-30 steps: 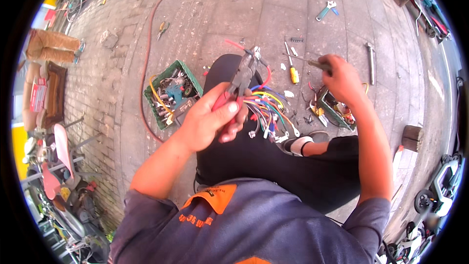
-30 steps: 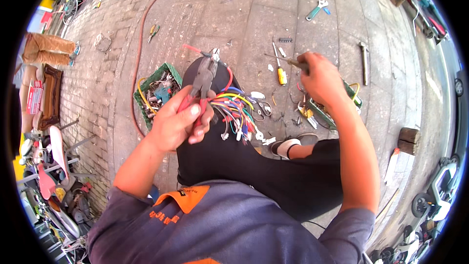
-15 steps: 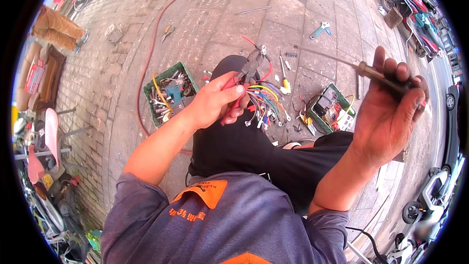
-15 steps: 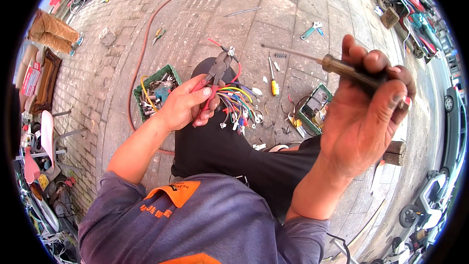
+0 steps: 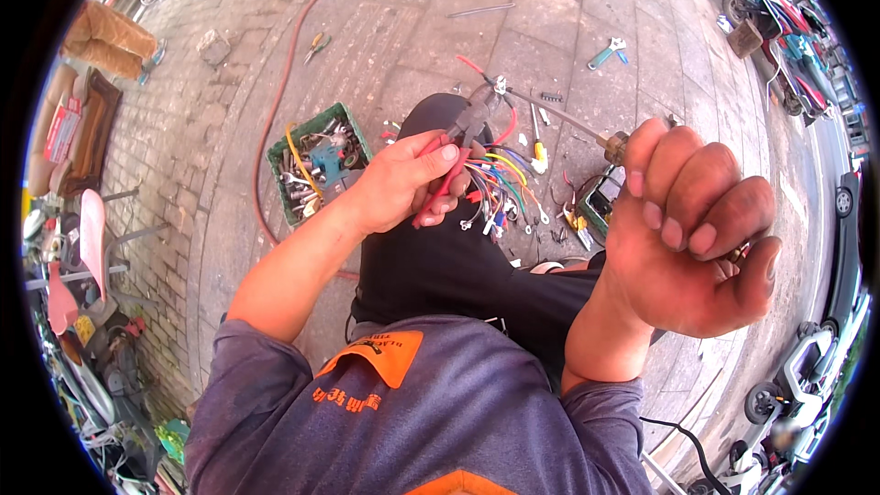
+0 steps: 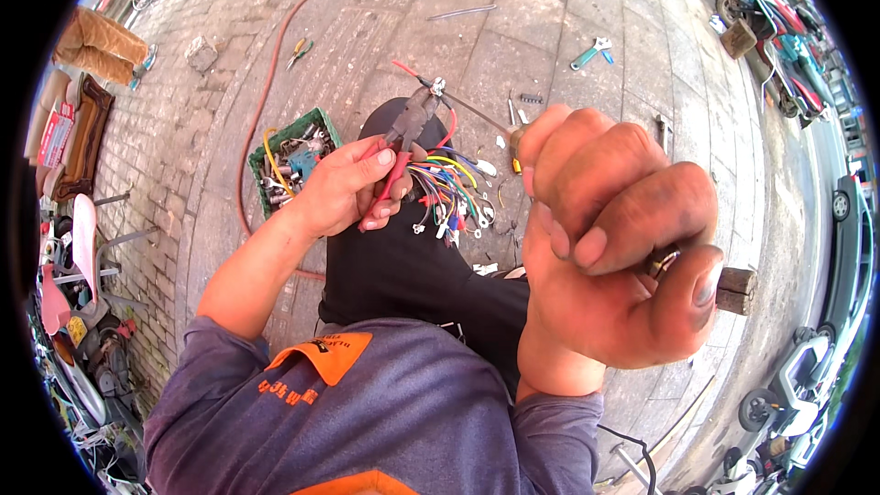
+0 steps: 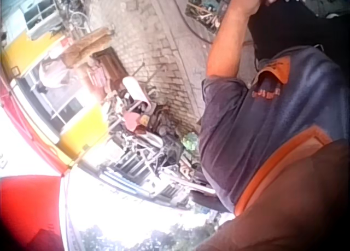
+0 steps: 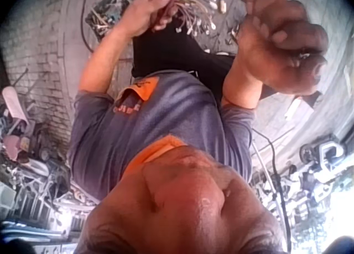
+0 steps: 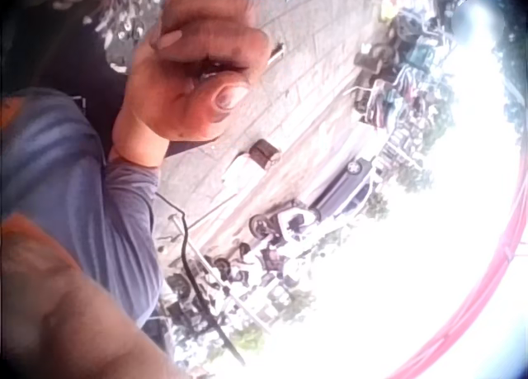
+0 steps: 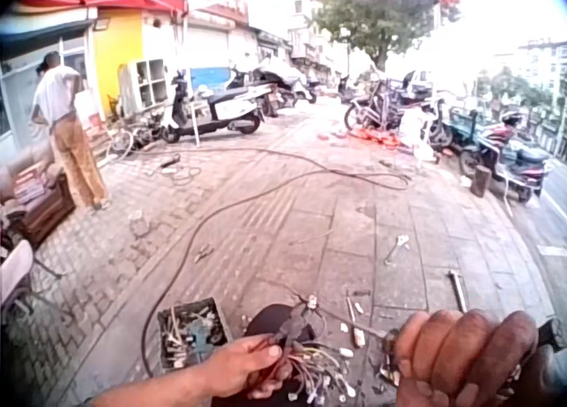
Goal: The person sits on the ground and uses pliers to strip insulation from multiple colored wires. They then use a soldering iron to solder the exposed wire ends, holding the wires with pliers during the process.
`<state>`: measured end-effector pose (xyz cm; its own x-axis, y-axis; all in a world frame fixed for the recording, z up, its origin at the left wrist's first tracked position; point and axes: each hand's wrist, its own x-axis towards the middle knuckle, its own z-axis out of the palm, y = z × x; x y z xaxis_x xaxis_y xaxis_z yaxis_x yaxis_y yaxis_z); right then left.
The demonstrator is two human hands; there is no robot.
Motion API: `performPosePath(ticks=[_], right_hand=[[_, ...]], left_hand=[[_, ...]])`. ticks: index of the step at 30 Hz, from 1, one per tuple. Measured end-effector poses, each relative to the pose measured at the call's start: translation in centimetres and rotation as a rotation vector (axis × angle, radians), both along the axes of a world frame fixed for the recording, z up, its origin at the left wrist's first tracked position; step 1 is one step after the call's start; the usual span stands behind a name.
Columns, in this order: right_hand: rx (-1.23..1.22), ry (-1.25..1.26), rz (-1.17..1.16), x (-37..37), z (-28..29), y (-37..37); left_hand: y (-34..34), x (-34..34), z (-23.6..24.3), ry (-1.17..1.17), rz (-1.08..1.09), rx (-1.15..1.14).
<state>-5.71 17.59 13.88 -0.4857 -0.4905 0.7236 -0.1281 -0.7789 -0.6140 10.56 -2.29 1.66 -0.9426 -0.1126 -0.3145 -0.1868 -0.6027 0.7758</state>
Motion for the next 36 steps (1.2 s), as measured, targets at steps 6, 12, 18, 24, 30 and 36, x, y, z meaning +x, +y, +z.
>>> performPosePath(ticks=[6,12,18,24,30,36], right_hand=[[0.012,0.071,0.032,-0.6,-0.4,-0.4],[-0.104,-0.282,-0.298,1.4,-1.3,-2.2],[-0.013,-0.147,-0.158,1.3,-2.0,-0.3],[0.045,-0.062,-0.075,0.7,-1.9,-0.4],[0.053,0.003,-0.031,-0.1,-2.0,-0.2],[0.095,0.060,0.027,-0.4,-1.5,-0.4]], left_hand=[[-0.1,-0.4,0.0,0.000,-0.010,-0.002],[0.6,-0.5,-0.1,-0.023,0.033,-0.137],[1.7,-0.6,-0.2,-0.049,0.071,-0.213],[1.3,-0.6,-0.2,-0.069,0.057,-0.185],[1.6,-0.6,-0.2,-0.084,0.064,-0.223],[1.5,-0.4,-0.2,-0.104,0.073,-0.239]])
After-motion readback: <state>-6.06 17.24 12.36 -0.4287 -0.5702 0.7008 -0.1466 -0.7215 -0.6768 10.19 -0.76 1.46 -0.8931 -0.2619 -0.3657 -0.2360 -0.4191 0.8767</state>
